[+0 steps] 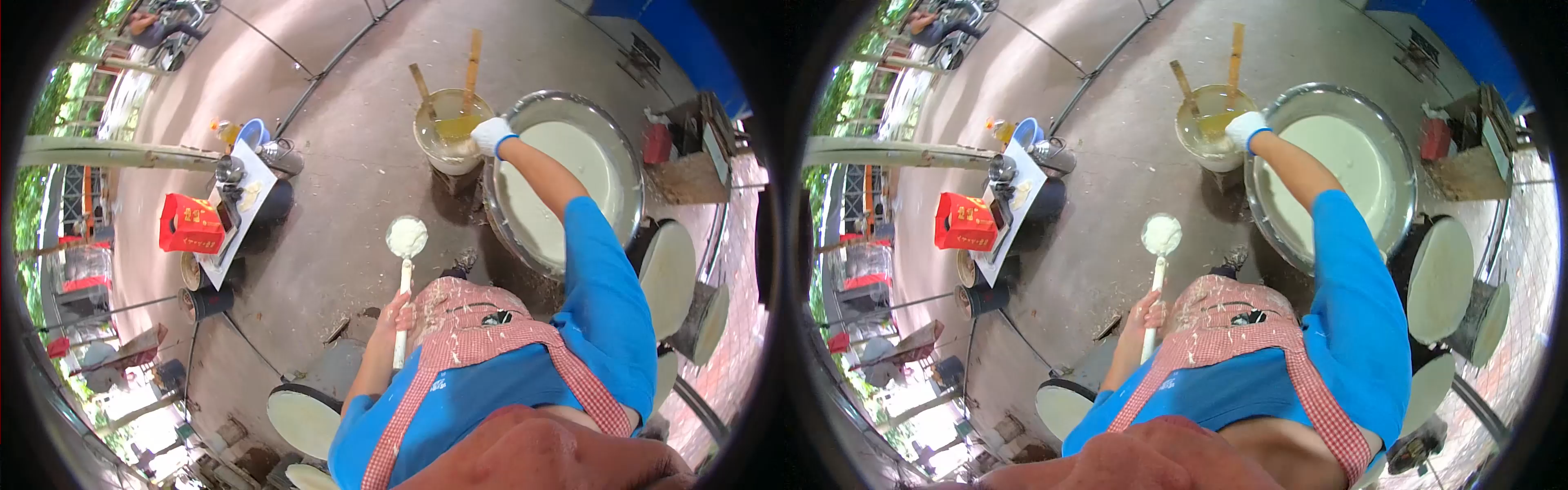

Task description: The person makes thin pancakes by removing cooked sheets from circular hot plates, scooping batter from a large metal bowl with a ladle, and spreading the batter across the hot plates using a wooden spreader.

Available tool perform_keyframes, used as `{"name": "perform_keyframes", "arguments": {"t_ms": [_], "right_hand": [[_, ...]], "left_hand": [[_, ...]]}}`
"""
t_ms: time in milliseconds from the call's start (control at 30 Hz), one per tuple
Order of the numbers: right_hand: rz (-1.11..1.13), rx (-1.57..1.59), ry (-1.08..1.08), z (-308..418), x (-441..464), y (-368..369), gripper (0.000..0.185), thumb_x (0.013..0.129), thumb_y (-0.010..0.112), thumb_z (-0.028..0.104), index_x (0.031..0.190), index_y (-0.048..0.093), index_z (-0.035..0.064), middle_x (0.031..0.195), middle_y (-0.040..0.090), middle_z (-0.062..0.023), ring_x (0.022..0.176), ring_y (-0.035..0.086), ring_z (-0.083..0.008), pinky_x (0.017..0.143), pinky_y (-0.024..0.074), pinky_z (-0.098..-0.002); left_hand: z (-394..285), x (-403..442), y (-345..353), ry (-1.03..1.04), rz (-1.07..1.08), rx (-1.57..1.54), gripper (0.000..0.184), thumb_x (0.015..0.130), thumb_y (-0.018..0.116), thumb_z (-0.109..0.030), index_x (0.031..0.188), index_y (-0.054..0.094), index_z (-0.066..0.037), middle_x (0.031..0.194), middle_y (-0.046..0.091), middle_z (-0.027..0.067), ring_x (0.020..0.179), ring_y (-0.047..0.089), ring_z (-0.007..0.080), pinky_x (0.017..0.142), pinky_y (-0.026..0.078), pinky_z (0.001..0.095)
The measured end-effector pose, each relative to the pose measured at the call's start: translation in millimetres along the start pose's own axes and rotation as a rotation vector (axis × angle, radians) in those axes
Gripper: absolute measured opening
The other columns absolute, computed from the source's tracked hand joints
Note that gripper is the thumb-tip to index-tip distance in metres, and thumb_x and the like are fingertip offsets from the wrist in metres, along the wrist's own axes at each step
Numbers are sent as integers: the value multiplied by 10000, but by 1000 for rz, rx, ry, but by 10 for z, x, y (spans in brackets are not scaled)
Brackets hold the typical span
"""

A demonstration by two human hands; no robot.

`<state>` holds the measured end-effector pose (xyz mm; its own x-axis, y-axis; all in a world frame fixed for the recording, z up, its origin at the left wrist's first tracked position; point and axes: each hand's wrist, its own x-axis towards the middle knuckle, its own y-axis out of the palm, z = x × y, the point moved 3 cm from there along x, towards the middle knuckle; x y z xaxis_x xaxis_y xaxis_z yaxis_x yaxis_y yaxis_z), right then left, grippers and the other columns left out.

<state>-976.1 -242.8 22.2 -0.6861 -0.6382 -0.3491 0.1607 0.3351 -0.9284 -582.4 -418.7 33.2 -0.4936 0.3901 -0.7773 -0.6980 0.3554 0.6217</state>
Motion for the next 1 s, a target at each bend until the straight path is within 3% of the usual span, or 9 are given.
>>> {"name": "perform_keyframes", "arguments": {"t_ms": [267,533,667,700,767,800,833,933,1000], "right_hand": [[-102,-117,-64,222,552,-205,165,712,543,149,768,680,75,723,646,-115,697,641,-260,543,494,-392],[-251,72,263,-624,-1265,-464,191,705,545,192,819,651,81,742,625,-156,659,615,-302,579,485,-402],[-200,733,632,-581,-2814,-51,353,749,551,318,1055,591,147,912,622,-122,806,599,-292,719,467,-371],[-404,780,663,-436,-3237,303,387,748,567,410,976,614,100,864,614,-160,768,599,-307,669,467,-349],[-537,889,679,96,-4173,748,367,733,626,309,1002,607,60,797,629,-143,576,585,-261,532,459,-336],[-304,1620,971,517,-4670,732,357,710,647,218,1031,613,66,712,618,-60,482,510,-140,442,410,-278],[-498,1889,998,935,-5091,934,362,684,655,173,1037,624,97,658,581,-1,466,436,-59,400,358,-234],[-298,1402,1516,2174,-6249,1504,311,689,640,255,872,643,3,612,569,-97,484,512,-128,447,387,-286],[-645,1457,1804,2857,-6660,1521,320,698,648,255,893,637,1,645,596,-103,594,560,-141,552,426,-269]], "left_hand": [[46,-123,-319,70,42,-193,274,902,444,-189,1170,451,-245,488,334,-23,332,279,40,266,229,167],[-186,182,302,-28,-28,197,270,876,482,-169,1143,466,-214,520,327,-27,350,266,32,272,222,152],[-228,549,591,-170,-62,363,136,893,447,-197,981,536,-145,518,313,-17,343,258,45,265,223,163],[-217,646,675,-256,-101,341,139,895,442,-207,930,549,-127,520,313,-14,340,257,51,265,222,172],[-93,734,868,-430,13,428,96,876,497,-210,847,428,-149,530,335,-15,374,287,46,292,223,165],[60,805,947,-541,1,531,96,876,497,-210,847,428,-149,530,335,-15,374,287,46,292,223,165],[194,862,1065,-592,30,510,90,880,488,-216,845,455,-140,531,335,-15,375,288,50,291,228,169],[639,1083,1300,-745,15,501,114,887,470,-227,865,510,-123,530,332,-11,377,288,56,291,238,174],[1005,1219,1383,-752,-62,534,206,905,424,-231,1036,539,-122,534,334,1,376,289,61,291,249,181]]}}
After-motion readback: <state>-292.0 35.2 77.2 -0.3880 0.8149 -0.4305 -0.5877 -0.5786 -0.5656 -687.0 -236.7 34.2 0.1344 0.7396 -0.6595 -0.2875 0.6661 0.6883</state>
